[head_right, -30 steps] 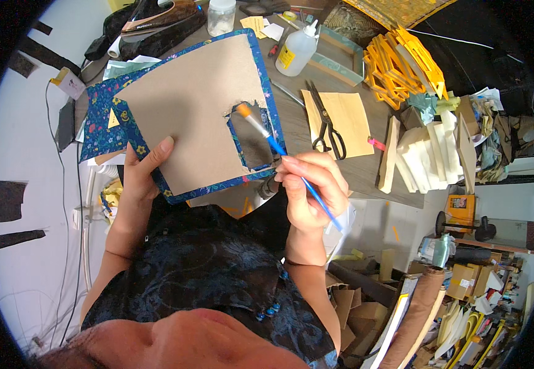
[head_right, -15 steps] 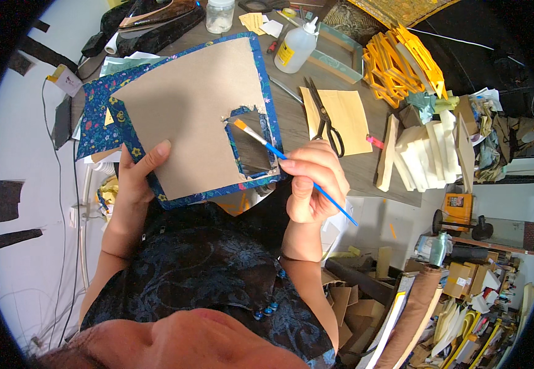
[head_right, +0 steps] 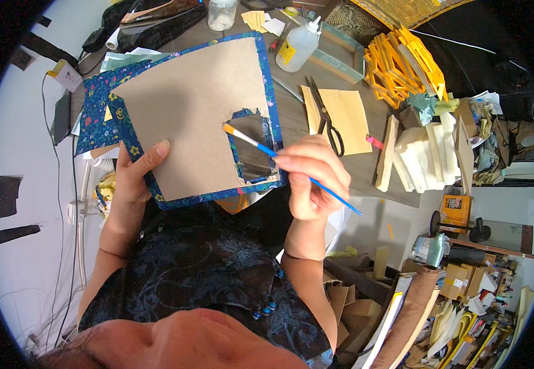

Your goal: The person assembles a small fabric pouch by applying glue to a cardboard insert and attaching a rectangular label. They use a brush to spread the adhesive and press the label into place, then inspect the finished pouch.

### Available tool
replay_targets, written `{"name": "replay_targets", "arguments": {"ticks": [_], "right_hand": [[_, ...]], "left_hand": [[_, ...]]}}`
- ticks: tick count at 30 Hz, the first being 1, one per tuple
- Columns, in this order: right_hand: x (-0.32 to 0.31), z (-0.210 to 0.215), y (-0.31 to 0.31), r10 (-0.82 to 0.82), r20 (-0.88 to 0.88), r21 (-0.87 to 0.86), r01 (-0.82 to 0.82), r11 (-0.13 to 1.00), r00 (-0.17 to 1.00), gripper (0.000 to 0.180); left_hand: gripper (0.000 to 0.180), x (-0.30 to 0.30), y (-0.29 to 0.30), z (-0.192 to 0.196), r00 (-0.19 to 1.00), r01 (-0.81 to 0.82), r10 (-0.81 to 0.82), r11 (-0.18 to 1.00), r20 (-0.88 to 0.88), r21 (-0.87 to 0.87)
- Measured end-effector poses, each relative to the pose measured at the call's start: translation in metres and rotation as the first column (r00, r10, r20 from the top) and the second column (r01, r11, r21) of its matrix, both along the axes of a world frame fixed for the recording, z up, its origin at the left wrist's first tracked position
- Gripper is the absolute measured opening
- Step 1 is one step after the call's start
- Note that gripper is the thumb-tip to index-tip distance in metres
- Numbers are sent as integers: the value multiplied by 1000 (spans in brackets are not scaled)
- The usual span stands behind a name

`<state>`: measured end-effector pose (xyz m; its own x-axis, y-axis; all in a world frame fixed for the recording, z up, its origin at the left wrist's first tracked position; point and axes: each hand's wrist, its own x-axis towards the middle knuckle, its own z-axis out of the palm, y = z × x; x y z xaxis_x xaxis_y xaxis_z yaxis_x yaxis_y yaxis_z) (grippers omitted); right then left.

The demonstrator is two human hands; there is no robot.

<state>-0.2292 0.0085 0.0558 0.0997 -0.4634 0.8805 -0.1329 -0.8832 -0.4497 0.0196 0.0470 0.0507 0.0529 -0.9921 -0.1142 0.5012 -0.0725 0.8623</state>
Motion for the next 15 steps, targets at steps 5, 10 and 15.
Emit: {"name": "replay_targets", "arguments": {"ticks": [5,10,15], "right_hand": [[-3,2,0,11,43,11,-11,1000,999,19],[-5,-2,1,21,76,24,-22,999,997,19],[-7,0,-1,18,23,43,-19,999,1000,19]], "left_hand": [[50,4,-3,-3,1000,30,-30,1000,0,-8],[49,2,1,4,1000,5,-5,1000,4,7],[48,4,0,2,1000,1,-1,1000,14,8]]}}
